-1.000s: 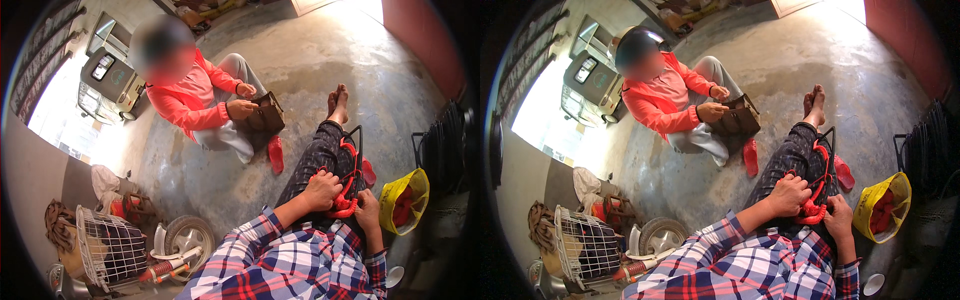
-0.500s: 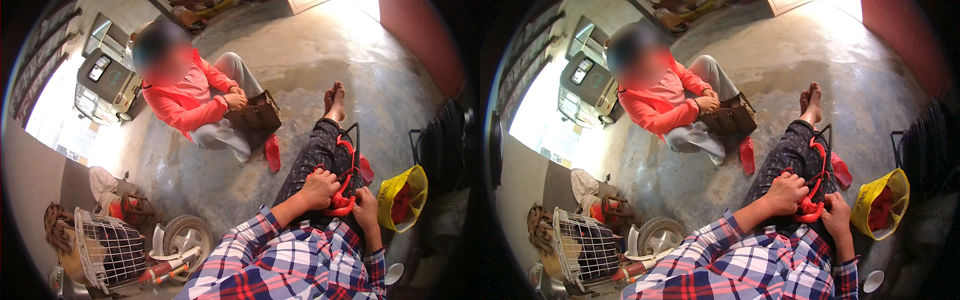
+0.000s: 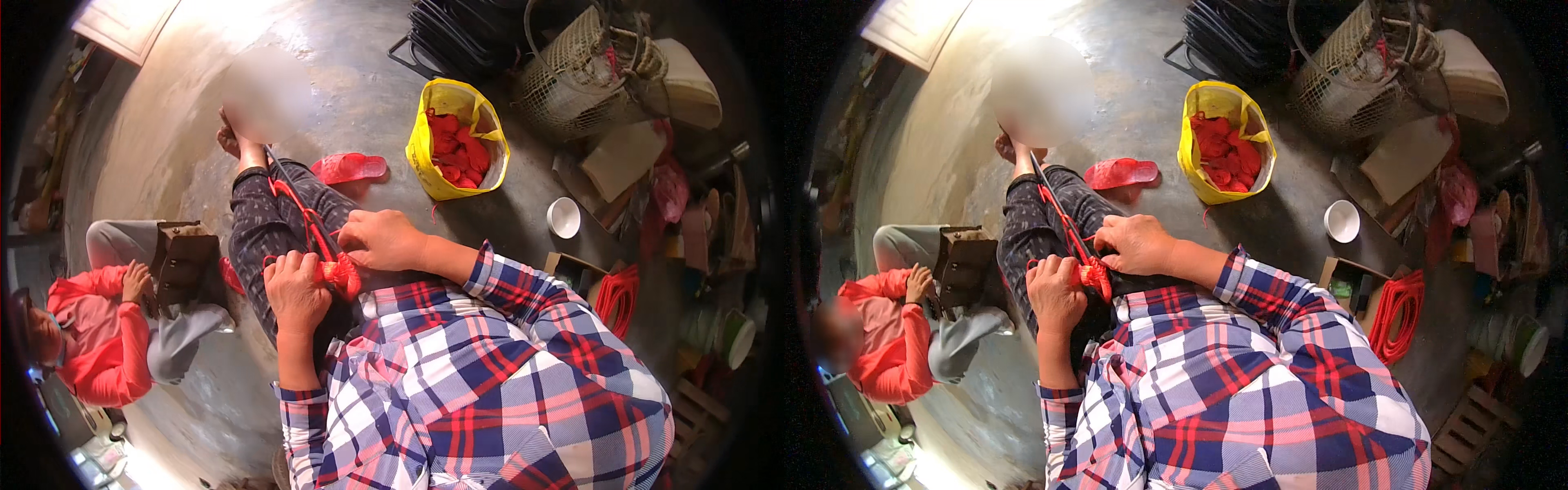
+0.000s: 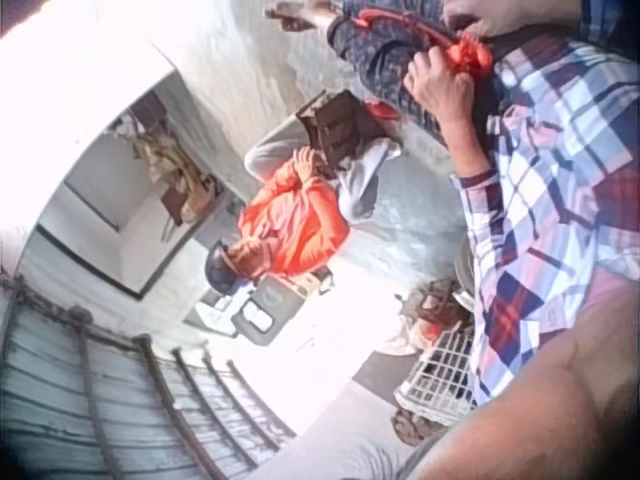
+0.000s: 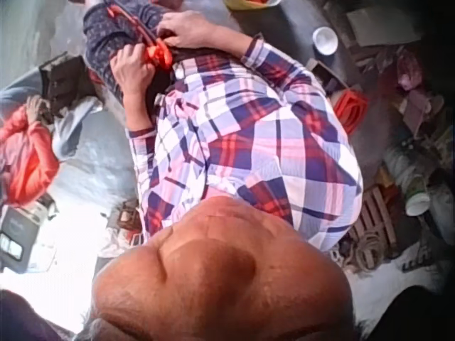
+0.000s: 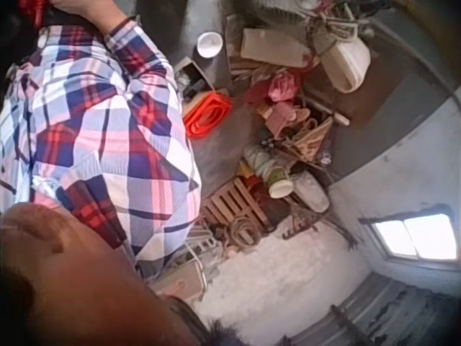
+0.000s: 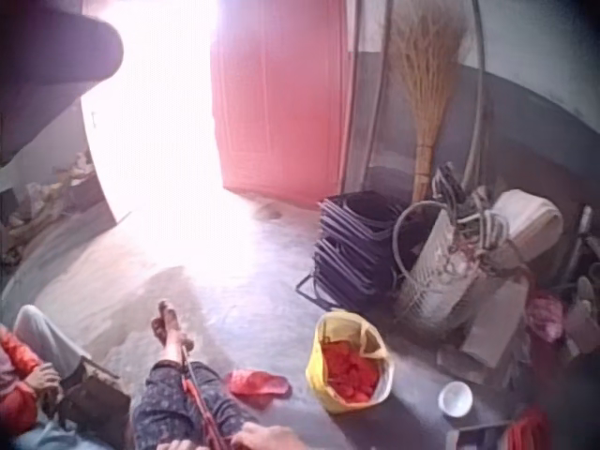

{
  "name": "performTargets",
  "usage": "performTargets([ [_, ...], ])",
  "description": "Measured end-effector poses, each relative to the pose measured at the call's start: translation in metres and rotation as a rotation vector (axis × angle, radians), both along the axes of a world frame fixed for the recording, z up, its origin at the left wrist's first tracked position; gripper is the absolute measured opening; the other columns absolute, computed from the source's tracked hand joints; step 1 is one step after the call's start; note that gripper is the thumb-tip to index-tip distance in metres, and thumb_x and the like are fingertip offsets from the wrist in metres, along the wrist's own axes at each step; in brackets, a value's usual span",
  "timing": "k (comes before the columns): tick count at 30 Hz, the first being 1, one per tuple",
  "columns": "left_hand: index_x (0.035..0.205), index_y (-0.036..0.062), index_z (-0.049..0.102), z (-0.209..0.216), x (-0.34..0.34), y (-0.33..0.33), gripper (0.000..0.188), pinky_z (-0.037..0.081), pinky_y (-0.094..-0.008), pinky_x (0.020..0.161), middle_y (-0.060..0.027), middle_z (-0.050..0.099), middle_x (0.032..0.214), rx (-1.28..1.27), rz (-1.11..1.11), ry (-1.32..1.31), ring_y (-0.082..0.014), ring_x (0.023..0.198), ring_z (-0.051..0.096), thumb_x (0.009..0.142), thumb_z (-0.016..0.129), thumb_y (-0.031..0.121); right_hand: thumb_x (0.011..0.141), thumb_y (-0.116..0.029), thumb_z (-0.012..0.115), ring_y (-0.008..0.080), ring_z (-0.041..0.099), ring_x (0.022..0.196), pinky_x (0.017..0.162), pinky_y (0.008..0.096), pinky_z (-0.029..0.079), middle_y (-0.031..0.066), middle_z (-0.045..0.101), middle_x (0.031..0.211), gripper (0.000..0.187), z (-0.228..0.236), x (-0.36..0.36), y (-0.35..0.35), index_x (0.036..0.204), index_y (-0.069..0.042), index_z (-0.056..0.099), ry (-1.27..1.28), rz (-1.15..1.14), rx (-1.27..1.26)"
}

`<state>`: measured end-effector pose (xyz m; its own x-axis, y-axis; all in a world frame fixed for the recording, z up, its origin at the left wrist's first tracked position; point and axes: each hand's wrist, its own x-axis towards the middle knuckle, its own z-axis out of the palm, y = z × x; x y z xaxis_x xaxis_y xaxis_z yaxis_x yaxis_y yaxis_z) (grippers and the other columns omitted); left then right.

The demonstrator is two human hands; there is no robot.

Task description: Wrapping or winding red yarn onto a red plastic circular frame or tool.

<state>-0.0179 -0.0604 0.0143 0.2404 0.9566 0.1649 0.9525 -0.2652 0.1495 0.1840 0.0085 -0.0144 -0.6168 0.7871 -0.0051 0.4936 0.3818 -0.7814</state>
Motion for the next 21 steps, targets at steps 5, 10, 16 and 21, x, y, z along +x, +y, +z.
performTargets([
  [5,0.088,0.0112,0.066,0.017,-0.008,-0.013,0.026,0.041,-0.0416,0.075,-0.0072,0.058,0.083,-0.041,0.067,0.002,-0.0284,0.083,0.057,0.062,0.063,0.012,0.078,-0.029,0.070,0.0319,0.064,0.085,0.072,0.0443,0.052,0.0096,0.060,0.094,0.026,-0.002,-0.013,-0.007,0.096,-0.012,0.065,0.077,0.067,0.098],
  [10,0.077,0.0109,0.063,-0.008,-0.010,-0.020,0.017,0.043,-0.0443,0.074,-0.0088,0.059,0.083,0.044,0.078,-0.151,-0.0297,0.083,0.059,0.062,0.065,0.018,0.076,-0.025,0.071,0.0308,0.063,0.078,0.066,0.0405,0.051,0.0100,0.059,0.087,0.027,0.008,-0.010,-0.013,0.098,-0.009,0.066,0.097,0.042,0.038],
  [16,0.078,0.0114,0.061,-0.006,-0.008,-0.021,0.016,0.040,-0.0386,0.078,-0.0074,0.056,0.083,0.018,0.082,-0.063,-0.0264,0.085,0.056,0.066,0.065,0.022,0.073,-0.015,0.075,0.0257,0.061,0.067,0.060,0.0356,0.048,0.0096,0.056,0.079,0.023,0.000,-0.009,-0.013,0.090,-0.005,0.064,0.132,-0.001,0.084],
  [21,0.078,0.0111,0.062,-0.009,-0.011,-0.022,0.016,0.040,-0.0375,0.079,-0.0080,0.056,0.084,0.011,0.103,-0.068,-0.0262,0.086,0.056,0.067,0.066,0.021,0.072,-0.013,0.075,0.0239,0.060,0.066,0.059,0.0343,0.047,0.0088,0.055,0.078,0.023,-0.005,-0.013,-0.010,0.089,-0.004,0.063,0.127,0.017,0.112],
])
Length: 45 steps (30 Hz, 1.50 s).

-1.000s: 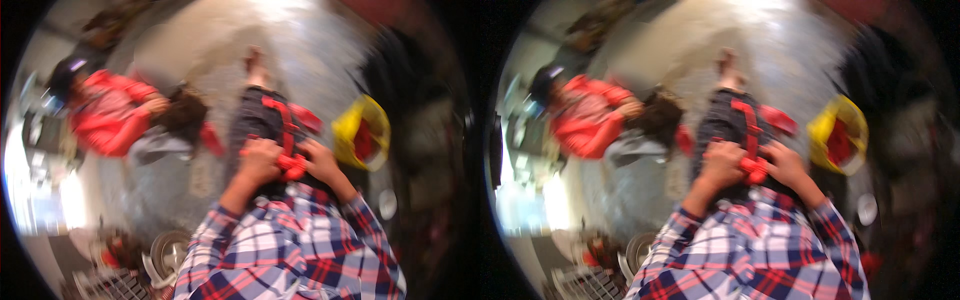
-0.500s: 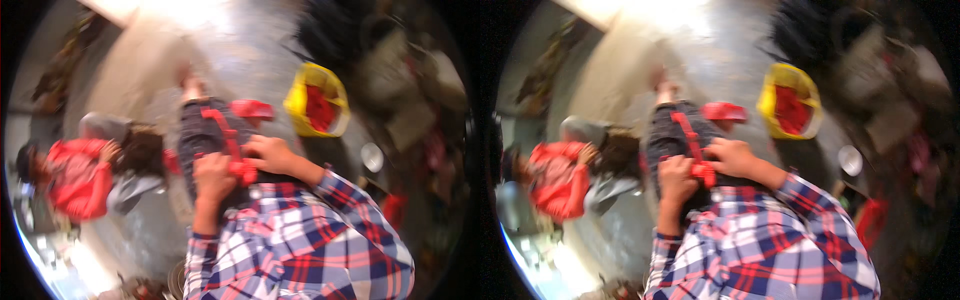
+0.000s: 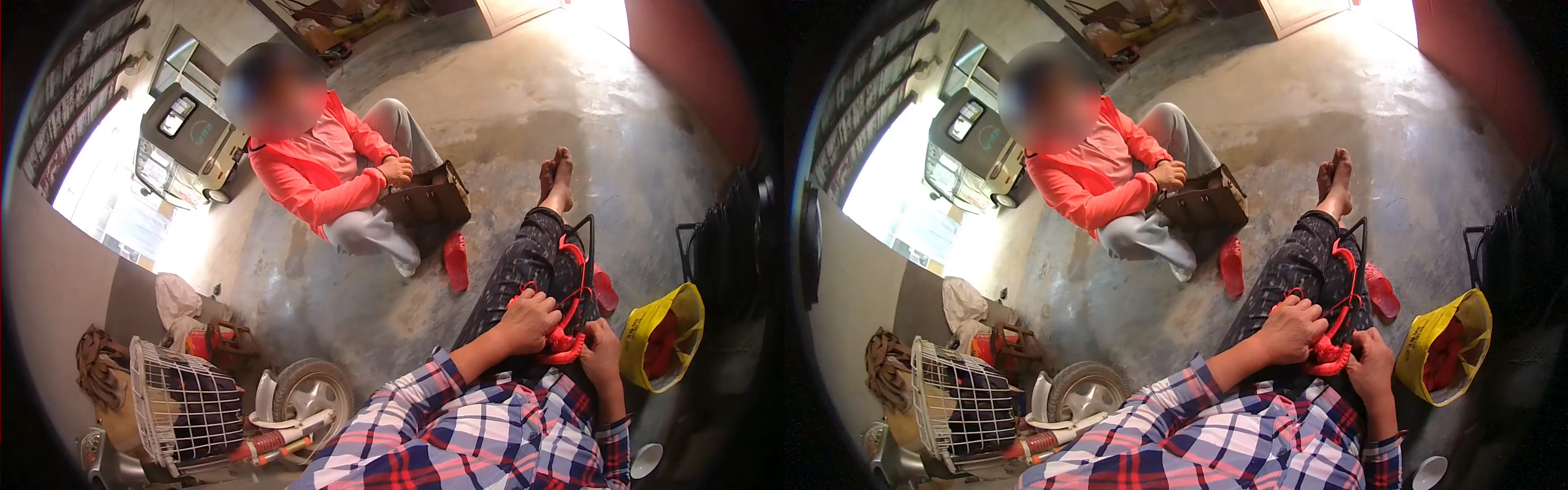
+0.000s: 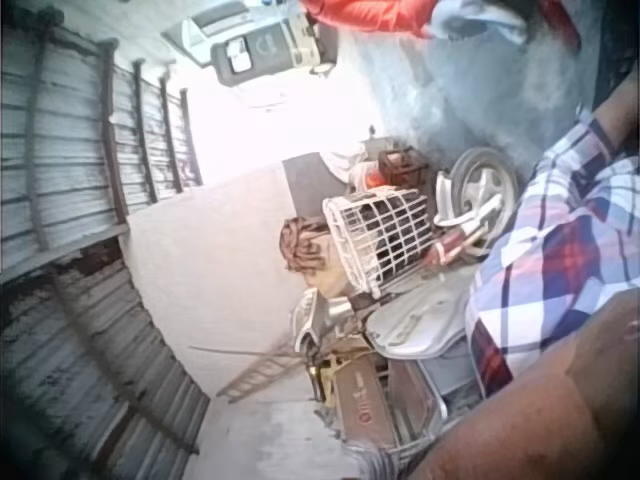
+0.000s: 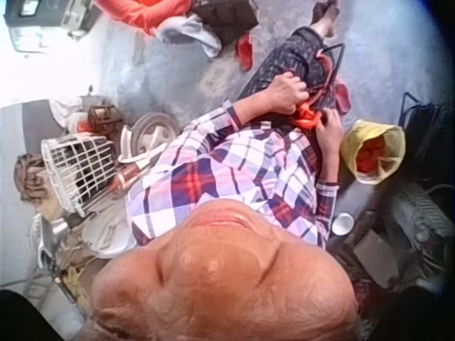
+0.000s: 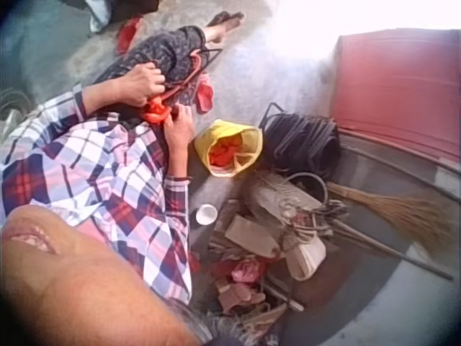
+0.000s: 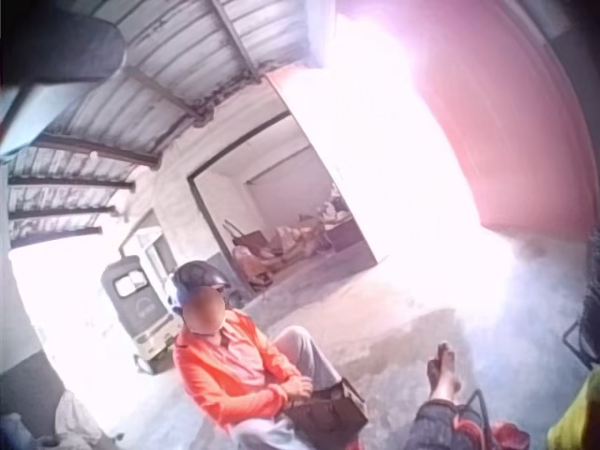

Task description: Wrapping or winding red yarn onto a red plastic circular frame or tool.

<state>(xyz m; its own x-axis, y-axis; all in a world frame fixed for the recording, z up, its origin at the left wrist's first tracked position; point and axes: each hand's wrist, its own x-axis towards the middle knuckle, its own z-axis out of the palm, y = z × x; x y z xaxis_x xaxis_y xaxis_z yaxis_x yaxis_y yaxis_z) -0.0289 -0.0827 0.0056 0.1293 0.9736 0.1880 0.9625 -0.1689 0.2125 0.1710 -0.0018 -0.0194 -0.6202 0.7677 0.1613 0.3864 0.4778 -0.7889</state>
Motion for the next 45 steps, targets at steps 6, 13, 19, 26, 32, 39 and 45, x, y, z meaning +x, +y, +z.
performTargets([
  [6,0.081,0.0109,0.063,0.001,-0.002,0.001,0.018,0.040,-0.0373,0.080,-0.0076,0.056,0.085,-0.020,-0.009,0.003,-0.0254,0.087,0.056,0.065,0.065,0.020,0.072,-0.012,0.074,0.0258,0.059,0.066,0.058,0.0358,0.046,0.0092,0.054,0.077,0.022,0.005,-0.001,0.000,0.088,-0.004,0.061,-0.076,0.000,-0.005],
  [13,0.080,0.0106,0.062,-0.001,-0.001,0.001,0.017,0.040,-0.0373,0.080,-0.0079,0.056,0.085,-0.008,-0.013,-0.026,-0.0258,0.087,0.056,0.065,0.064,0.020,0.072,-0.012,0.073,0.0267,0.059,0.066,0.059,0.0366,0.046,0.0099,0.053,0.077,0.021,0.003,0.000,-0.001,0.086,-0.004,0.060,-0.046,-0.005,0.002],
  [19,0.080,0.0105,0.062,0.000,-0.001,0.001,0.016,0.040,-0.0375,0.080,-0.0082,0.056,0.084,-0.005,-0.021,-0.013,-0.0261,0.086,0.056,0.067,0.063,0.020,0.072,-0.012,0.073,0.0266,0.058,0.065,0.058,0.0368,0.045,0.0096,0.053,0.076,0.020,0.004,0.000,0.000,0.085,-0.004,0.060,-0.047,0.000,0.029],
  [26,0.080,0.0105,0.063,-0.001,0.000,0.001,0.016,0.040,-0.0377,0.079,-0.0083,0.057,0.084,-0.022,-0.021,-0.011,-0.0260,0.086,0.056,0.067,0.063,0.020,0.072,-0.012,0.074,0.0261,0.058,0.066,0.059,0.0360,0.045,0.0094,0.053,0.077,0.021,0.002,0.001,-0.001,0.087,-0.004,0.061,-0.033,-0.007,-0.001],
  [32,0.081,0.0106,0.063,-0.001,-0.001,0.001,0.018,0.040,-0.0373,0.080,-0.0080,0.057,0.086,-0.038,-0.009,-0.004,-0.0258,0.088,0.056,0.065,0.065,0.020,0.071,-0.013,0.075,0.0260,0.060,0.067,0.060,0.0357,0.046,0.0094,0.054,0.077,0.024,-0.003,0.000,0.000,0.089,-0.005,0.063,-0.029,0.006,0.026],
  [39,0.081,0.0113,0.063,-0.001,0.000,0.001,0.020,0.040,-0.0368,0.081,-0.0075,0.057,0.086,-0.038,-0.012,0.014,-0.0253,0.088,0.056,0.063,0.066,0.020,0.072,-0.016,0.075,0.0261,0.061,0.069,0.061,0.0354,0.047,0.0089,0.055,0.078,0.022,0.003,0.000,-0.002,0.088,-0.005,0.064,-0.037,-0.024,-0.035],
  [45,0.080,0.0113,0.063,-0.001,0.000,0.002,0.019,0.040,-0.0369,0.080,-0.0071,0.057,0.085,-0.040,-0.011,0.013,-0.0255,0.088,0.056,0.063,0.066,0.020,0.073,-0.017,0.075,0.0259,0.061,0.069,0.062,0.0360,0.048,0.0088,0.056,0.078,0.022,0.007,0.000,-0.002,0.089,-0.006,0.064,-0.069,-0.016,-0.010],
])
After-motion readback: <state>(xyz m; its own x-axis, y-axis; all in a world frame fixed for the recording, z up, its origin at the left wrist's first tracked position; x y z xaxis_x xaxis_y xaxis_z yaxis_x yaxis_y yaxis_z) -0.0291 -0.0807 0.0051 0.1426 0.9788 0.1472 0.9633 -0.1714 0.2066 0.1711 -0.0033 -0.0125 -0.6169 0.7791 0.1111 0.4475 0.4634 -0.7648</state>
